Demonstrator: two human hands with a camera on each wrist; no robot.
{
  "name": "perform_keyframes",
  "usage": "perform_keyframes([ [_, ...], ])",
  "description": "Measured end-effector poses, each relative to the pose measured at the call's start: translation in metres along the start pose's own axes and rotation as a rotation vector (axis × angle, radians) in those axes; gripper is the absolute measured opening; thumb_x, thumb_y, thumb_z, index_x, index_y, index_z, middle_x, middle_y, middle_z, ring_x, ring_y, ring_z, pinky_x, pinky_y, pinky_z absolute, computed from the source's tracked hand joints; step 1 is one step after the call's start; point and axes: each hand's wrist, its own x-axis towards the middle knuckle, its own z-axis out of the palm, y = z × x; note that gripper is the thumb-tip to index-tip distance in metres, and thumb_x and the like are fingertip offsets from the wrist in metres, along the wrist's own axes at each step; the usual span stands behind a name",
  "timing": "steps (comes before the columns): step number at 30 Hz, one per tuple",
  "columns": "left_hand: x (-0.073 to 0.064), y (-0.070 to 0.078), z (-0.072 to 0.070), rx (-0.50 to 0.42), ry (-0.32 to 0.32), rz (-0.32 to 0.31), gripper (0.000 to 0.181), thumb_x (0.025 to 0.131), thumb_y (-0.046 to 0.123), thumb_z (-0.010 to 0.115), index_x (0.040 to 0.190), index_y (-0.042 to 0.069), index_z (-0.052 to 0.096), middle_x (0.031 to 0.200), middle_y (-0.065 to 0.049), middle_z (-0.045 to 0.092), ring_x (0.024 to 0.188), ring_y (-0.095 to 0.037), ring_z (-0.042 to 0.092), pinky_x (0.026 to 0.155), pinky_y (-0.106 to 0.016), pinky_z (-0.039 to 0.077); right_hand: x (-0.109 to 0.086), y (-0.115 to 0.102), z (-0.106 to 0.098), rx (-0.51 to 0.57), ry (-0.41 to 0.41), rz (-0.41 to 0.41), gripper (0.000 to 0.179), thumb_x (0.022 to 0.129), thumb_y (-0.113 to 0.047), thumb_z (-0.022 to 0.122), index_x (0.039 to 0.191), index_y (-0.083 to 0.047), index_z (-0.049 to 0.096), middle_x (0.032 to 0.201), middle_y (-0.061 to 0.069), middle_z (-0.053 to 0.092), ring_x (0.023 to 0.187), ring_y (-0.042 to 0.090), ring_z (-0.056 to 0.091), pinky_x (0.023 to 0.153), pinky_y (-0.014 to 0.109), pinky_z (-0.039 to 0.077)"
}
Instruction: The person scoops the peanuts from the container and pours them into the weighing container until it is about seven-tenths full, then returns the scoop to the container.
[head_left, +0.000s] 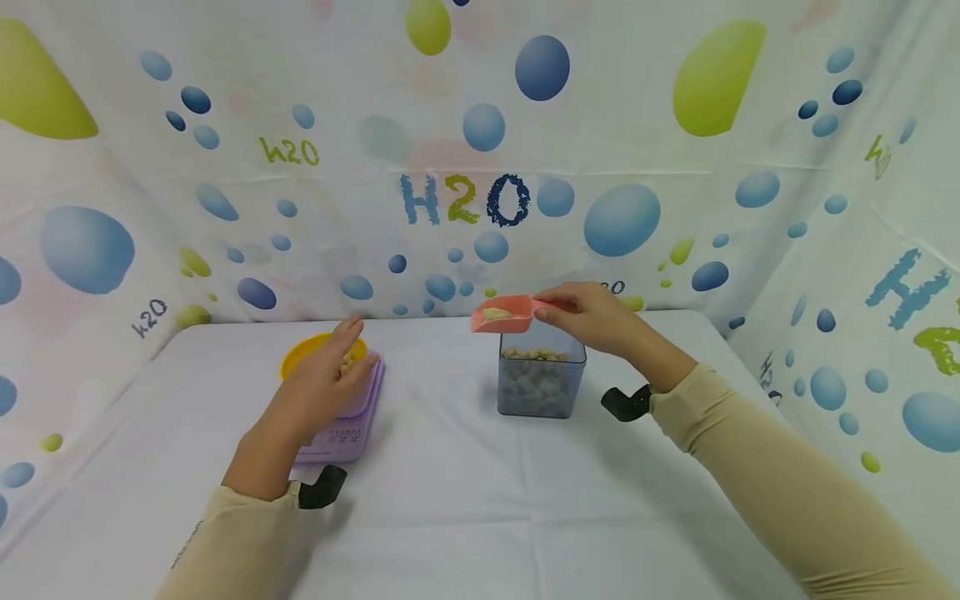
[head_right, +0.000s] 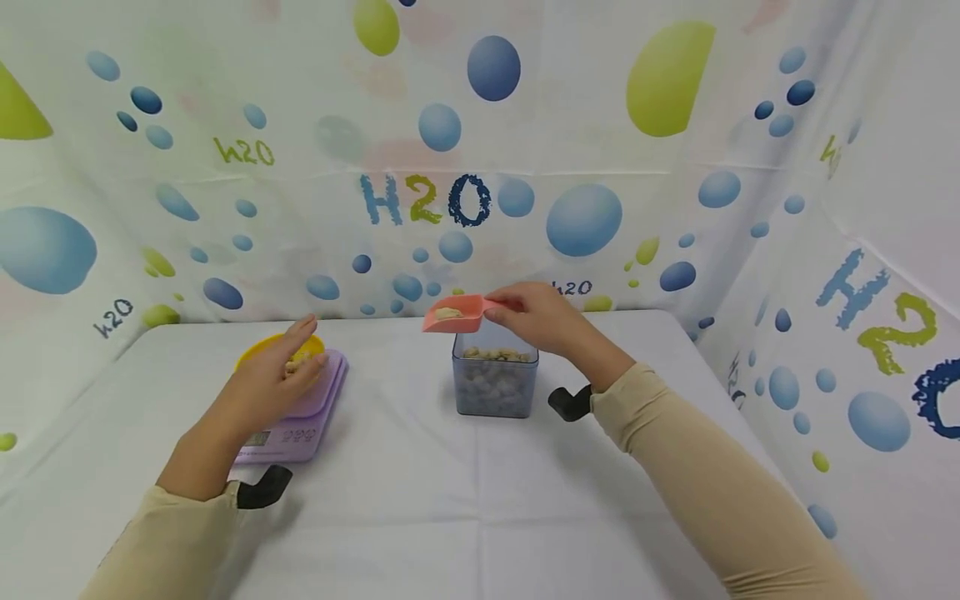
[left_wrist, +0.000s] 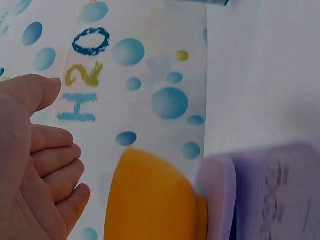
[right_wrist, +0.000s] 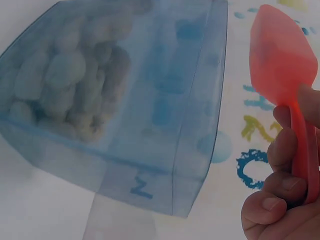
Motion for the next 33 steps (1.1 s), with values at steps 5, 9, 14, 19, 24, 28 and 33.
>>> perform_keyframes([
  [5, -0.012, -0.020, -0.012, 0.007, 0.016, -0.053, 0.073, 0.101, 0.054, 0.041, 0.160, 0.019, 0.013, 0.166, -0.009, 0.014, 0.146, -0.046, 0.022, 0.113, -0.066, 0.022, 0.004, -0.012, 0.009, 0.038, -0.002, -0.021, 0.044, 0.097, -0.043, 0.059, 0.131, -0.015, 0.064, 0.123, 0.004, 0.066, 0.104, 0.024, 0.059, 0.092, 0.044, 0.055],
  [9, -0.022, -0.039, -0.019, 0.016, 0.025, -0.104, 0.080, 0.099, 0.057, 0.043, 0.160, 0.018, 0.010, 0.166, -0.011, 0.010, 0.146, -0.049, 0.019, 0.111, -0.070, 0.021, 0.010, -0.025, 0.021, 0.050, 0.008, -0.043, 0.039, 0.096, -0.039, 0.062, 0.127, -0.015, 0.067, 0.117, 0.002, 0.068, 0.101, 0.022, 0.059, 0.089, 0.041, 0.055],
  [14, -0.029, -0.061, -0.023, 0.005, 0.019, -0.135, 0.093, 0.095, 0.061, 0.050, 0.159, 0.011, 0.007, 0.166, -0.014, 0.006, 0.146, -0.050, 0.016, 0.110, -0.071, 0.020, 0.017, -0.043, 0.038, 0.093, 0.012, -0.055, 0.037, 0.094, -0.037, 0.066, 0.124, -0.016, 0.069, 0.111, 0.000, 0.070, 0.097, 0.021, 0.060, 0.085, 0.036, 0.057],
  [19, -0.030, -0.075, -0.024, 0.007, 0.005, -0.156, 0.098, 0.093, 0.063, 0.052, 0.159, 0.007, 0.005, 0.165, -0.019, 0.007, 0.145, -0.052, 0.017, 0.110, -0.071, 0.020, 0.026, -0.058, 0.056, 0.167, 0.024, -0.040, 0.035, 0.091, -0.036, 0.069, 0.121, -0.017, 0.072, 0.104, -0.001, 0.069, 0.093, 0.021, 0.059, 0.075, 0.031, 0.057],
  [24, -0.028, -0.083, -0.023, 0.004, -0.022, -0.181, 0.100, 0.091, 0.066, 0.051, 0.159, 0.008, 0.005, 0.164, -0.021, 0.010, 0.143, -0.053, 0.019, 0.110, -0.072, 0.021, 0.037, -0.068, 0.077, 0.229, 0.030, -0.066, 0.036, 0.089, -0.036, 0.072, 0.119, -0.015, 0.073, 0.102, -0.001, 0.069, 0.090, 0.020, 0.059, 0.071, 0.028, 0.057],
  [28, -0.027, -0.086, -0.020, 0.002, -0.048, -0.210, 0.100, 0.091, 0.068, 0.050, 0.159, 0.011, 0.005, 0.163, -0.023, 0.014, 0.141, -0.054, 0.022, 0.108, -0.073, 0.023, 0.046, -0.075, 0.095, 0.291, 0.015, -0.073, 0.036, 0.089, -0.036, 0.073, 0.118, -0.014, 0.074, 0.105, -0.002, 0.071, 0.090, 0.019, 0.060, 0.073, 0.027, 0.057],
  [33, -0.027, -0.088, -0.019, -0.009, -0.064, -0.237, 0.099, 0.090, 0.070, 0.048, 0.160, 0.014, 0.004, 0.161, -0.025, 0.017, 0.140, -0.055, 0.024, 0.106, -0.074, 0.026, 0.056, -0.094, 0.111, 0.334, 0.004, -0.063, 0.035, 0.088, -0.036, 0.074, 0.116, -0.014, 0.075, 0.104, -0.002, 0.071, 0.090, 0.018, 0.060, 0.072, 0.026, 0.056],
])
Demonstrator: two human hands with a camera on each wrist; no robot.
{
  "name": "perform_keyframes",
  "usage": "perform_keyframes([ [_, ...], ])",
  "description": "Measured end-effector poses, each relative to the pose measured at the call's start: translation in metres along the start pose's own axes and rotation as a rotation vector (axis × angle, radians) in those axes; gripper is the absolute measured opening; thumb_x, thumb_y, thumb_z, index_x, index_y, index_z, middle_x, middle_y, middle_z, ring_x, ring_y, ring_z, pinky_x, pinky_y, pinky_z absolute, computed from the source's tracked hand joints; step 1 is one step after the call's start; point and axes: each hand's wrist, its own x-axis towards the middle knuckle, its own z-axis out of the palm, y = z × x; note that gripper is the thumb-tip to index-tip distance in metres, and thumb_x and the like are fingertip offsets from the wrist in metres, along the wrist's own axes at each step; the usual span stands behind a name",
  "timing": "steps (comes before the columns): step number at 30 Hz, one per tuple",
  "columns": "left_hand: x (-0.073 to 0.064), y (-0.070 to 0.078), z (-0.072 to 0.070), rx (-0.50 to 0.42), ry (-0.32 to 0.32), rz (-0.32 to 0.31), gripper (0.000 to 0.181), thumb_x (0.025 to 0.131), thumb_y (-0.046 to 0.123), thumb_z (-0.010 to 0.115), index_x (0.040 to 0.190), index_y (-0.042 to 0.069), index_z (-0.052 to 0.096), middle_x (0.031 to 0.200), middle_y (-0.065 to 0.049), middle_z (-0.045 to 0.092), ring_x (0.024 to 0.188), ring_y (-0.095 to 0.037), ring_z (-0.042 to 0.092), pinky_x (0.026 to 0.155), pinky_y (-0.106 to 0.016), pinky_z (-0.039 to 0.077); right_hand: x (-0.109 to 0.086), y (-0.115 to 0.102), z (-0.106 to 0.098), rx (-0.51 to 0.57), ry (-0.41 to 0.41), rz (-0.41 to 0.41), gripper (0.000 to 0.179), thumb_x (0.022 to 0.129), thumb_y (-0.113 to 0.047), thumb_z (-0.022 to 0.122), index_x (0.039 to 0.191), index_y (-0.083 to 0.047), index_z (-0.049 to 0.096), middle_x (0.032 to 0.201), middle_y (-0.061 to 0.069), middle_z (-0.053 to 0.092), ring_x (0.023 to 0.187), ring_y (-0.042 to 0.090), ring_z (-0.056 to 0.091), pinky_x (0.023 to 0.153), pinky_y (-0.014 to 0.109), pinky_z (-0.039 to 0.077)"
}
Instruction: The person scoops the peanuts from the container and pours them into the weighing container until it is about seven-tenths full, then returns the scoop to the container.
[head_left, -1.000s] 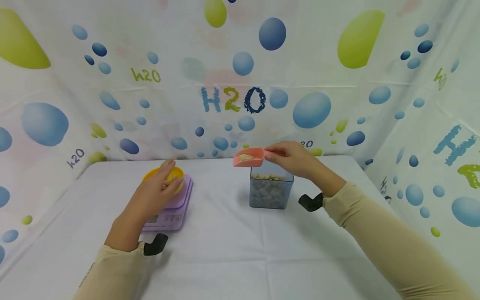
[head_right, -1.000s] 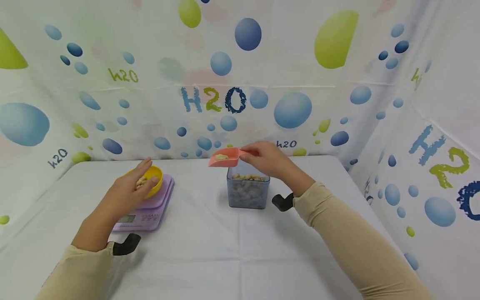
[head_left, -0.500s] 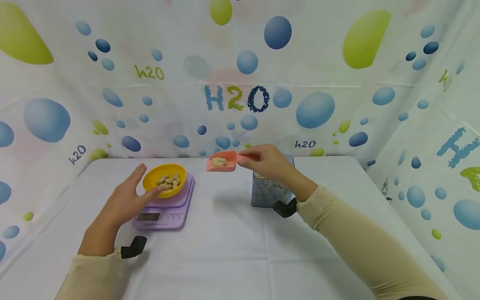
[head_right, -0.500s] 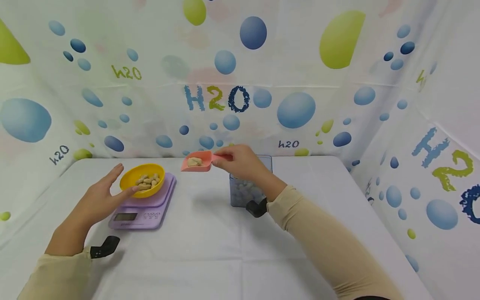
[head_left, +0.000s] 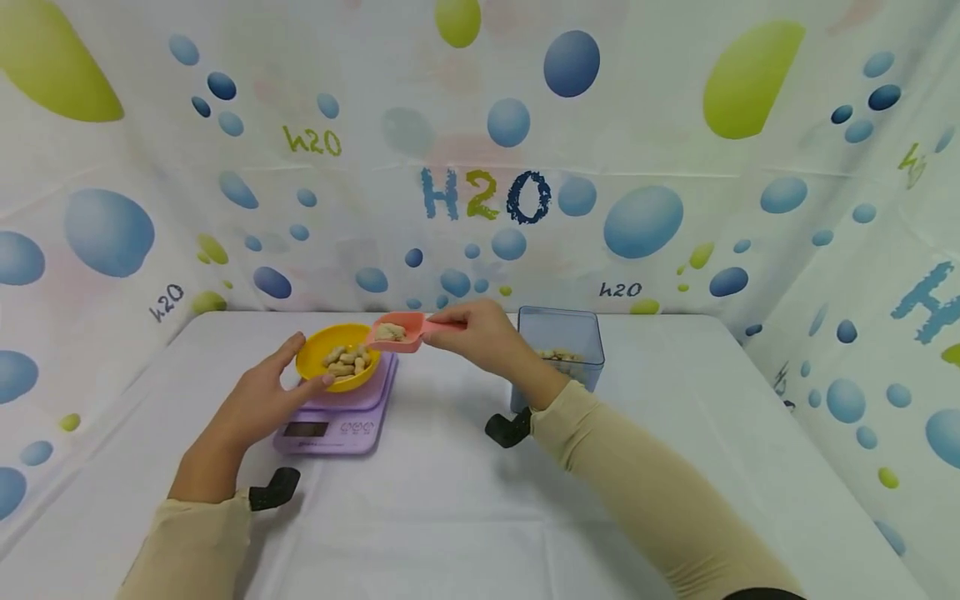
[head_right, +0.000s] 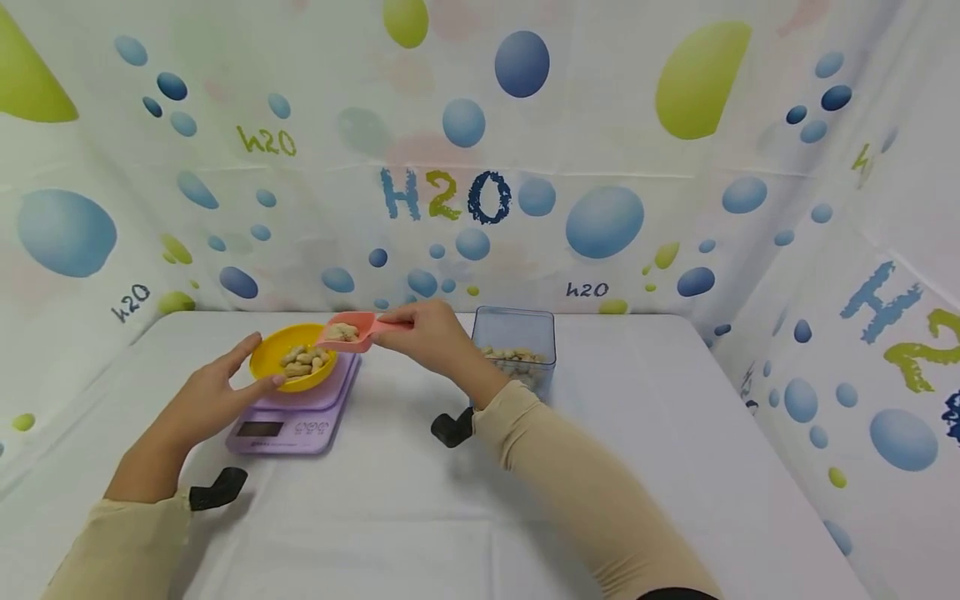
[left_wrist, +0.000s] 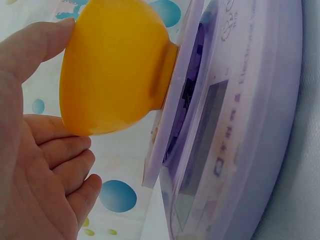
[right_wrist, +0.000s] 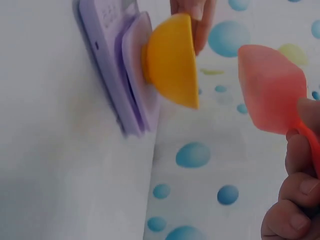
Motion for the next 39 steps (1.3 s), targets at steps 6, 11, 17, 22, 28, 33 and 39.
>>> perform_keyframes([
  [6, 0.002, 0.001, 0.001, 0.003, -0.009, -0.013, 0.100, 0.090, 0.071, 0.047, 0.160, 0.015, 0.003, 0.160, -0.026, 0.018, 0.139, -0.056, 0.025, 0.104, -0.074, 0.027, 0.009, -0.011, 0.022, 0.037, 0.000, 0.021, 0.030, 0.087, -0.035, 0.075, 0.110, -0.015, 0.077, 0.100, -0.005, 0.071, 0.089, 0.016, 0.061, 0.072, 0.026, 0.057],
  [11, 0.003, 0.001, 0.003, -0.004, -0.013, -0.021, 0.100, 0.089, 0.071, 0.048, 0.160, 0.014, 0.004, 0.160, -0.027, 0.019, 0.139, -0.056, 0.025, 0.104, -0.075, 0.027, 0.013, -0.014, 0.040, 0.034, 0.018, 0.010, 0.025, 0.088, -0.029, 0.074, 0.108, -0.014, 0.077, 0.097, -0.005, 0.072, 0.085, 0.015, 0.062, 0.069, 0.024, 0.056],
  [17, 0.004, -0.002, 0.006, -0.006, -0.008, -0.030, 0.101, 0.089, 0.071, 0.049, 0.160, 0.013, 0.007, 0.160, -0.027, 0.020, 0.139, -0.057, 0.025, 0.103, -0.075, 0.029, 0.017, -0.019, 0.059, -0.028, 0.059, -0.049, 0.026, 0.087, -0.022, 0.072, 0.111, -0.011, 0.076, 0.101, -0.001, 0.073, 0.080, 0.013, 0.061, 0.065, 0.018, 0.055],
  [22, 0.004, -0.001, 0.006, -0.014, 0.002, -0.029, 0.100, 0.089, 0.070, 0.051, 0.159, 0.013, 0.008, 0.159, -0.027, 0.021, 0.138, -0.057, 0.027, 0.102, -0.074, 0.031, 0.018, -0.024, 0.069, -0.143, 0.076, -0.105, 0.027, 0.087, -0.024, 0.072, 0.111, -0.012, 0.077, 0.104, 0.000, 0.074, 0.076, 0.010, 0.059, 0.059, 0.014, 0.051],
  [28, 0.004, 0.000, 0.006, -0.015, 0.012, -0.023, 0.099, 0.089, 0.069, 0.052, 0.159, 0.013, 0.010, 0.159, -0.026, 0.022, 0.138, -0.057, 0.028, 0.102, -0.073, 0.032, 0.018, -0.027, 0.074, -0.374, 0.078, -0.189, 0.027, 0.090, -0.025, 0.070, 0.115, -0.017, 0.075, 0.102, -0.002, 0.075, 0.066, 0.007, 0.054, 0.049, 0.012, 0.039],
  [33, 0.003, 0.000, 0.005, -0.019, 0.014, -0.019, 0.098, 0.089, 0.067, 0.053, 0.159, 0.013, 0.011, 0.159, -0.026, 0.023, 0.138, -0.056, 0.028, 0.103, -0.073, 0.031, 0.018, -0.032, 0.076, -0.632, 0.080, -0.319, 0.030, 0.092, -0.026, 0.067, 0.122, -0.022, 0.072, 0.081, -0.008, 0.066, 0.064, 0.007, 0.050, 0.051, 0.012, 0.034],
  [39, 0.002, 0.001, 0.005, -0.031, 0.012, -0.014, 0.098, 0.090, 0.066, 0.053, 0.159, 0.012, 0.010, 0.159, -0.027, 0.022, 0.139, -0.056, 0.027, 0.103, -0.073, 0.031, 0.016, -0.033, 0.078, -0.803, 0.093, -0.449, 0.017, 0.094, -0.029, 0.067, 0.108, -0.023, 0.074, 0.080, -0.008, 0.063, 0.062, 0.005, 0.053, 0.053, 0.008, 0.040],
])
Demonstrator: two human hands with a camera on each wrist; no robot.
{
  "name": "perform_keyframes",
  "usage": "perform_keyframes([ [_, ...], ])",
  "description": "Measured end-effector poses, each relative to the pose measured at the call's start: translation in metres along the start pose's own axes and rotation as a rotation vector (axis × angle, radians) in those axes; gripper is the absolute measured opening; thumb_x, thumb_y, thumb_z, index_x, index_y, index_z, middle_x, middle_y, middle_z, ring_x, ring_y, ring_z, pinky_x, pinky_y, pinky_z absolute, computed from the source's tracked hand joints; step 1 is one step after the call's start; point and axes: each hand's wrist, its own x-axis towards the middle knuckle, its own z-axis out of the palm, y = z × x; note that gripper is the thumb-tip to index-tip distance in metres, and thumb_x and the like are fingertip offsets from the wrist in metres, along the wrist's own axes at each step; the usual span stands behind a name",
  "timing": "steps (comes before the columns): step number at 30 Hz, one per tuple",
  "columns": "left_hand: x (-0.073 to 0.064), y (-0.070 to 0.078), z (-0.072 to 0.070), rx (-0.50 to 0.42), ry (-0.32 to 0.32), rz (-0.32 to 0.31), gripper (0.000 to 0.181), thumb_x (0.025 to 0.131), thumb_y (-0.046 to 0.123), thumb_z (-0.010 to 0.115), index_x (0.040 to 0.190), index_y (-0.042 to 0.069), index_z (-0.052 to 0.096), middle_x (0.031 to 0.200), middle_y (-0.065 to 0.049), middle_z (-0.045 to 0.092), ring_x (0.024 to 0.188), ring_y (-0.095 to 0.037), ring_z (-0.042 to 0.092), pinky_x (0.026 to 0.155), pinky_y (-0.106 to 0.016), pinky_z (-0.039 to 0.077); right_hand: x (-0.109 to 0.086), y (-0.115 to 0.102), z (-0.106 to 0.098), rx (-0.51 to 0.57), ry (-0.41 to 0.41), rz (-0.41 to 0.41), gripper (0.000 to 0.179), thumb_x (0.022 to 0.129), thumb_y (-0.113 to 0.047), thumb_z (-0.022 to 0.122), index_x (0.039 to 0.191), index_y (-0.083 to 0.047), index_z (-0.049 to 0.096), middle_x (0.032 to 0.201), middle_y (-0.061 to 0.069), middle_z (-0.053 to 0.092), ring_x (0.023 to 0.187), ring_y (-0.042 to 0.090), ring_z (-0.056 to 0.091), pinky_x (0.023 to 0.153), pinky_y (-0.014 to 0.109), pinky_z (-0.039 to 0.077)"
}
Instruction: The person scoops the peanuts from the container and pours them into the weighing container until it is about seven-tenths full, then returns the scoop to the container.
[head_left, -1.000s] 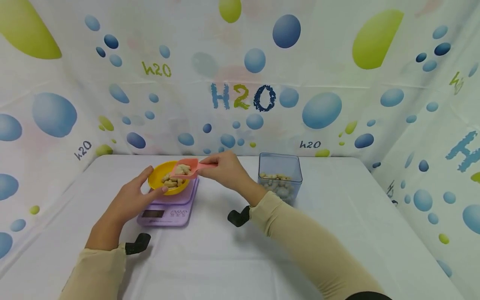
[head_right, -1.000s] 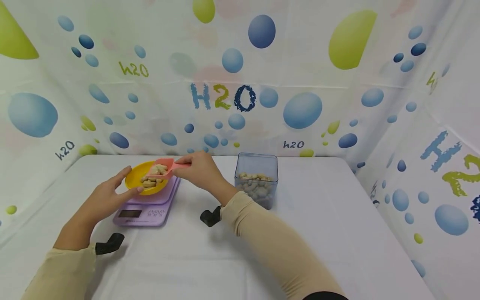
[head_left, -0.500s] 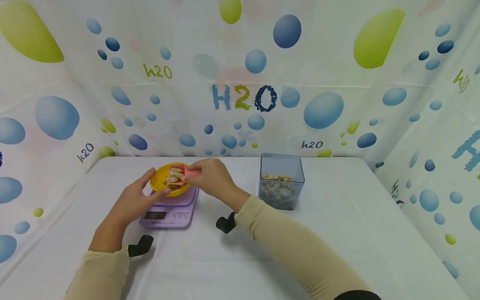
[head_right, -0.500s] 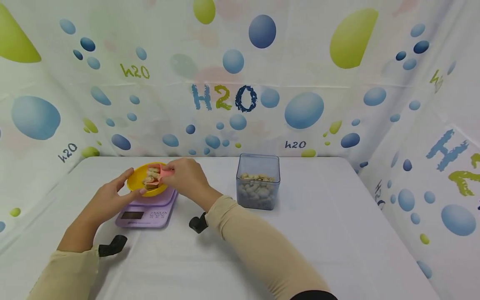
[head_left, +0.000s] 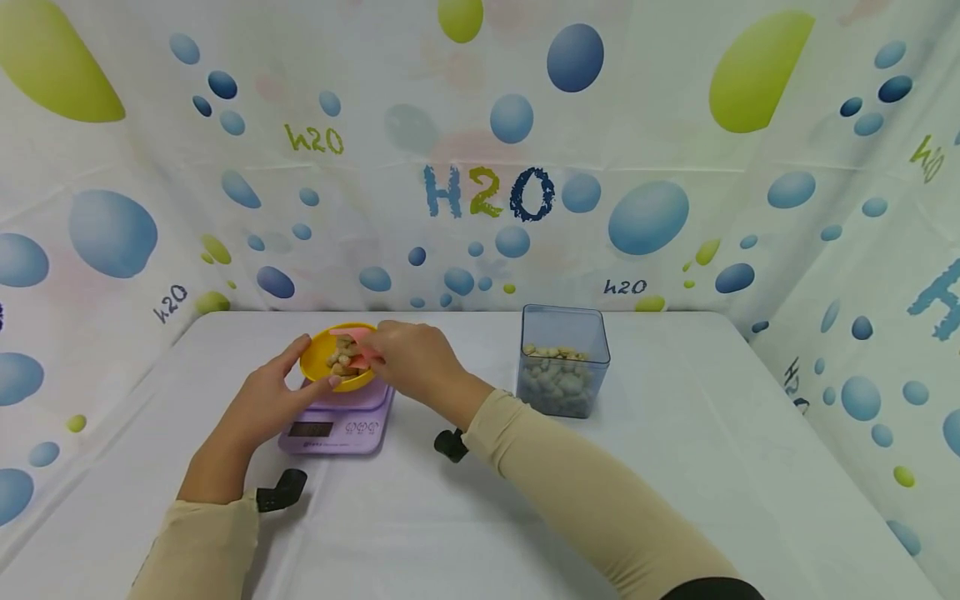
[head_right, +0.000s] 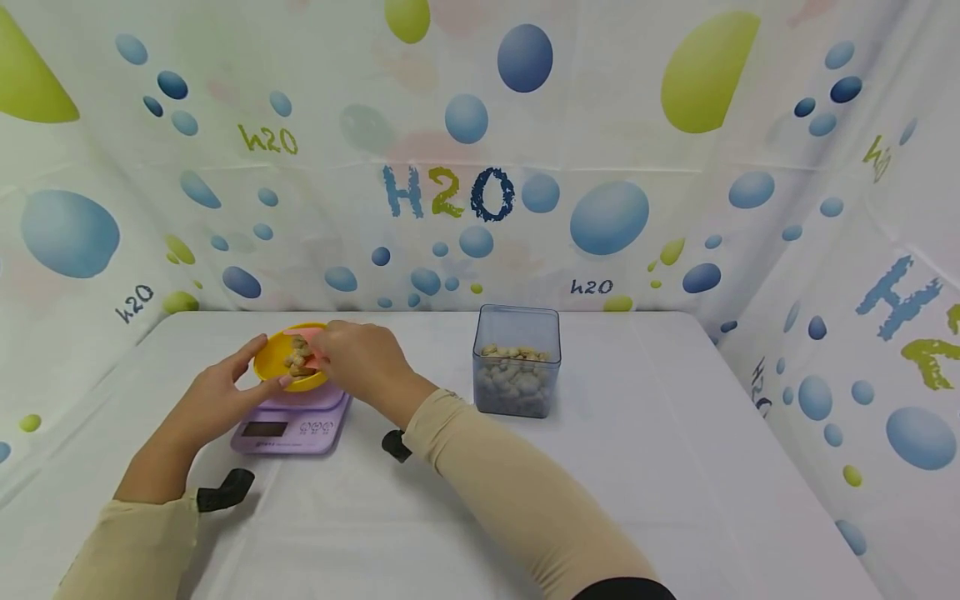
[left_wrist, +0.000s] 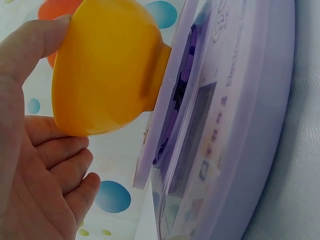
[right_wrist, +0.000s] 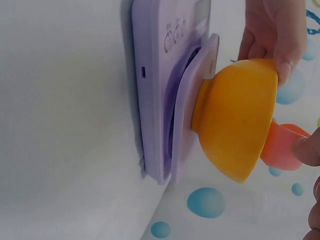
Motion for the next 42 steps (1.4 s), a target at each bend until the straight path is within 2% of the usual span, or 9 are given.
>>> perform_keyframes([
  [5, 0.001, 0.002, 0.000, -0.012, -0.004, 0.002, 0.099, 0.090, 0.066, 0.054, 0.159, 0.012, 0.009, 0.159, -0.027, 0.022, 0.139, -0.056, 0.026, 0.103, -0.074, 0.030, -0.003, 0.003, 0.000, -0.082, 0.040, -0.060, 0.020, 0.094, -0.028, 0.066, 0.112, -0.021, 0.074, 0.085, -0.007, 0.066, 0.063, 0.004, 0.057, 0.056, 0.008, 0.044],
  [9, 0.002, 0.003, 0.000, -0.009, -0.005, 0.006, 0.099, 0.089, 0.066, 0.054, 0.159, 0.012, 0.009, 0.159, -0.027, 0.022, 0.139, -0.056, 0.026, 0.104, -0.073, 0.031, -0.006, 0.008, -0.003, -0.120, 0.077, -0.085, 0.017, 0.094, -0.024, 0.064, 0.108, -0.023, 0.074, 0.076, -0.006, 0.061, 0.055, 0.005, 0.052, 0.048, 0.011, 0.038],
  [14, 0.003, 0.003, 0.000, -0.006, -0.014, -0.002, 0.100, 0.089, 0.068, 0.053, 0.159, 0.013, 0.008, 0.159, -0.028, 0.021, 0.138, -0.057, 0.026, 0.102, -0.074, 0.030, -0.010, 0.017, -0.009, -0.097, 0.099, -0.067, 0.016, 0.094, -0.024, 0.065, 0.106, -0.023, 0.075, 0.071, -0.007, 0.056, 0.055, 0.005, 0.048, 0.047, 0.011, 0.035],
  [21, 0.003, 0.003, 0.001, 0.003, -0.023, -0.023, 0.101, 0.088, 0.071, 0.051, 0.160, 0.014, 0.007, 0.159, -0.028, 0.020, 0.139, -0.057, 0.025, 0.103, -0.075, 0.029, -0.017, 0.031, -0.021, -0.079, 0.139, -0.029, 0.022, 0.093, -0.033, 0.065, 0.111, -0.026, 0.075, 0.076, -0.008, 0.058, 0.063, 0.005, 0.051, 0.050, 0.010, 0.038],
  [28, 0.001, 0.002, 0.000, 0.027, -0.011, 0.005, 0.101, 0.089, 0.070, 0.050, 0.159, 0.011, 0.006, 0.159, -0.028, 0.020, 0.139, -0.057, 0.025, 0.104, -0.074, 0.028, -0.031, 0.050, -0.039, 0.034, 0.161, 0.066, 0.028, 0.093, -0.040, 0.066, 0.115, -0.024, 0.075, 0.083, -0.007, 0.063, 0.076, 0.009, 0.052, 0.060, 0.014, 0.045],
  [31, -0.001, 0.002, -0.002, 0.028, -0.005, 0.011, 0.103, 0.089, 0.070, 0.051, 0.159, 0.011, 0.005, 0.160, -0.027, 0.019, 0.139, -0.056, 0.025, 0.104, -0.074, 0.027, -0.044, 0.061, -0.050, 0.118, 0.161, 0.104, 0.029, 0.092, -0.038, 0.068, 0.116, -0.023, 0.075, 0.088, -0.007, 0.068, 0.083, 0.011, 0.054, 0.066, 0.018, 0.049],
  [35, -0.003, 0.005, -0.005, 0.036, 0.013, 0.031, 0.103, 0.089, 0.068, 0.053, 0.159, 0.012, 0.004, 0.161, -0.026, 0.018, 0.139, -0.056, 0.025, 0.105, -0.074, 0.026, -0.065, 0.082, -0.068, 0.244, 0.117, 0.191, 0.030, 0.092, -0.036, 0.069, 0.118, -0.022, 0.074, 0.098, -0.005, 0.072, 0.094, 0.014, 0.057, 0.076, 0.026, 0.054],
  [38, -0.002, 0.010, -0.006, 0.044, 0.027, 0.058, 0.103, 0.089, 0.067, 0.055, 0.159, 0.012, 0.004, 0.163, -0.023, 0.014, 0.141, -0.055, 0.022, 0.106, -0.074, 0.024, -0.082, 0.101, -0.083, 0.335, 0.082, 0.256, 0.030, 0.093, -0.033, 0.069, 0.119, -0.021, 0.074, 0.097, -0.003, 0.069, 0.094, 0.016, 0.058, 0.077, 0.031, 0.056],
  [42, -0.002, 0.021, -0.006, 0.064, 0.059, 0.113, 0.103, 0.088, 0.065, 0.058, 0.159, 0.011, 0.006, 0.165, -0.018, 0.010, 0.144, -0.052, 0.020, 0.108, -0.072, 0.023, -0.107, 0.127, -0.104, 0.381, 0.073, 0.284, 0.028, 0.092, -0.030, 0.069, 0.116, -0.016, 0.074, 0.087, 0.000, 0.064, 0.082, 0.018, 0.055, 0.069, 0.032, 0.052],
])
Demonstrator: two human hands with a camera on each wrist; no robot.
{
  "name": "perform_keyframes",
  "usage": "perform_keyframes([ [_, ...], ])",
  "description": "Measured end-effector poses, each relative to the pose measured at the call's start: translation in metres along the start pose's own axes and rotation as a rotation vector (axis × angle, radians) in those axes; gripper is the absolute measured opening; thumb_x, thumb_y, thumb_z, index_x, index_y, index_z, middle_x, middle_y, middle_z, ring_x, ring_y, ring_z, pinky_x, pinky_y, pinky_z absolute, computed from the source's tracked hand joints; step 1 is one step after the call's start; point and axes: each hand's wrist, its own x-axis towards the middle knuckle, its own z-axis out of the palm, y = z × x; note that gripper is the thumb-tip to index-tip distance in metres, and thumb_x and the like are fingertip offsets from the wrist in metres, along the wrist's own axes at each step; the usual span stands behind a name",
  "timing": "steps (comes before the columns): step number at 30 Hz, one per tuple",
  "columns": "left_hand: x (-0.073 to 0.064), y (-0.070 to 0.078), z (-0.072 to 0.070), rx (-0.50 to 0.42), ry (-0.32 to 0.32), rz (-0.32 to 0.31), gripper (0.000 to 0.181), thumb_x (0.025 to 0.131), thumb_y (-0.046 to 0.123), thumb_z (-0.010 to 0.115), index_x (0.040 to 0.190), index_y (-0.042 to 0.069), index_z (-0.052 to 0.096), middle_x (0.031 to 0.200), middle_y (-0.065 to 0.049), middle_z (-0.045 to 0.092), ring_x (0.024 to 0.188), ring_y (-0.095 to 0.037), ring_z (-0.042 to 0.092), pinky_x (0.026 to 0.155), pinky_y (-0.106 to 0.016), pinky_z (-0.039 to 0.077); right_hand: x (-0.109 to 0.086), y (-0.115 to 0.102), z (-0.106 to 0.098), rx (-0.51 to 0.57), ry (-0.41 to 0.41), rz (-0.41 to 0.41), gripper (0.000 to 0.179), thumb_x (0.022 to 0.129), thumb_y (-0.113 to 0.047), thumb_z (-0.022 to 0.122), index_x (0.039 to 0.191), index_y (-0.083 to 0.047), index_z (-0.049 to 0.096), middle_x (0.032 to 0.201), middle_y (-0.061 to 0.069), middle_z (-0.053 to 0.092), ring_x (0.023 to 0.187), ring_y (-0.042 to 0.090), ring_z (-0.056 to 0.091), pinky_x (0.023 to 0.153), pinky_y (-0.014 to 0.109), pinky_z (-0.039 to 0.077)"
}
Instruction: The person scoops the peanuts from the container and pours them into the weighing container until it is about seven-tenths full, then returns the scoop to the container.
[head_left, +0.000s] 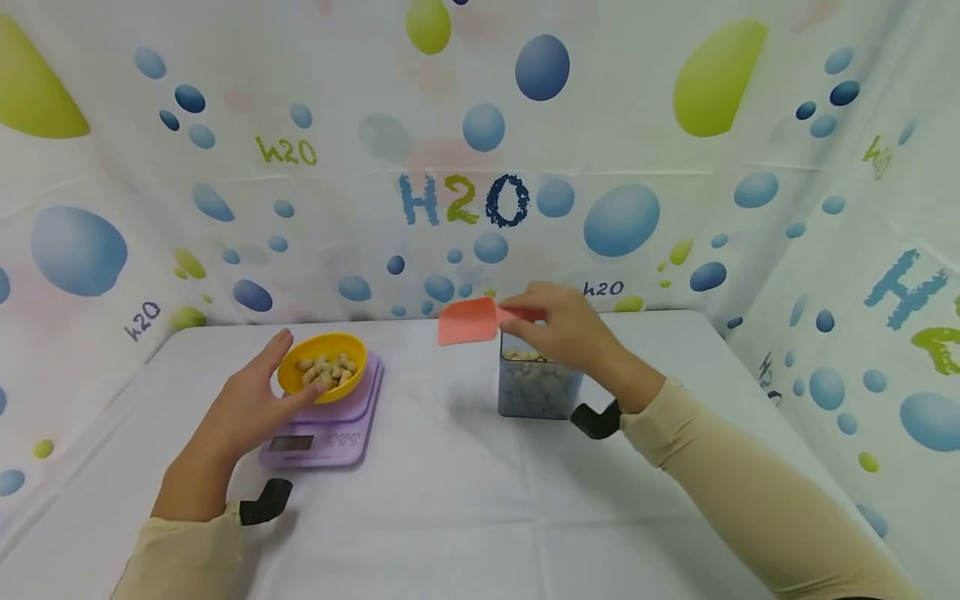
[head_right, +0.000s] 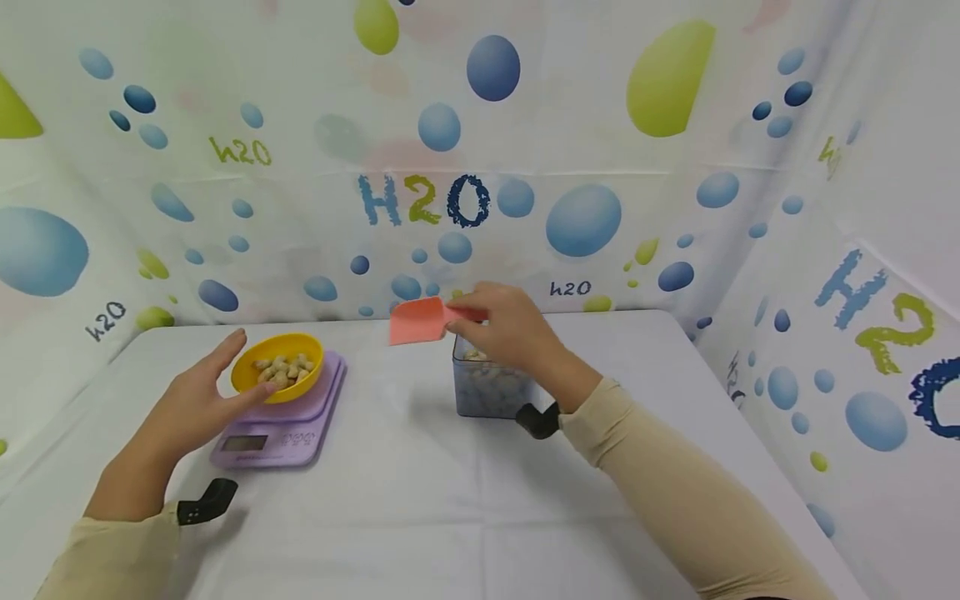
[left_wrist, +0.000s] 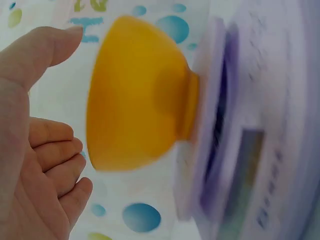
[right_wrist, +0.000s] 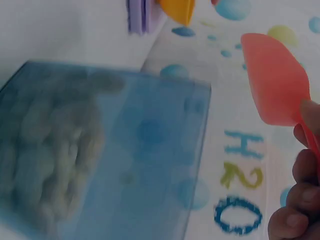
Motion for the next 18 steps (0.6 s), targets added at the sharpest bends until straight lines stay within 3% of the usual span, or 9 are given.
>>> perform_keyframes([
  [5, 0.003, 0.021, -0.001, -0.014, 0.040, 0.092, 0.098, 0.090, 0.059, 0.061, 0.160, 0.014, 0.009, 0.166, -0.012, 0.010, 0.145, -0.049, 0.020, 0.110, -0.070, 0.022, -0.018, 0.024, -0.032, -0.050, 0.021, 0.038, 0.029, 0.091, -0.029, 0.071, 0.115, -0.014, 0.075, 0.093, 0.001, 0.068, 0.082, 0.019, 0.057, 0.070, 0.033, 0.053],
  [10, 0.012, 0.051, 0.002, -0.044, 0.046, 0.170, 0.095, 0.089, 0.056, 0.064, 0.160, 0.018, 0.012, 0.166, -0.008, 0.014, 0.146, -0.045, 0.023, 0.113, -0.067, 0.023, -0.032, 0.042, -0.052, -0.117, 0.023, 0.066, 0.030, 0.091, -0.029, 0.070, 0.116, -0.013, 0.074, 0.088, 0.002, 0.064, 0.081, 0.020, 0.056, 0.068, 0.034, 0.052],
  [18, 0.030, 0.099, 0.026, -0.011, -0.018, 0.237, 0.099, 0.086, 0.064, 0.062, 0.159, 0.018, 0.014, 0.166, -0.002, 0.013, 0.150, -0.036, 0.021, 0.117, -0.059, 0.024, -0.041, 0.053, -0.063, -0.188, 0.015, 0.041, 0.033, 0.091, -0.029, 0.071, 0.117, -0.010, 0.073, 0.087, 0.003, 0.064, 0.080, 0.020, 0.056, 0.068, 0.035, 0.053],
])
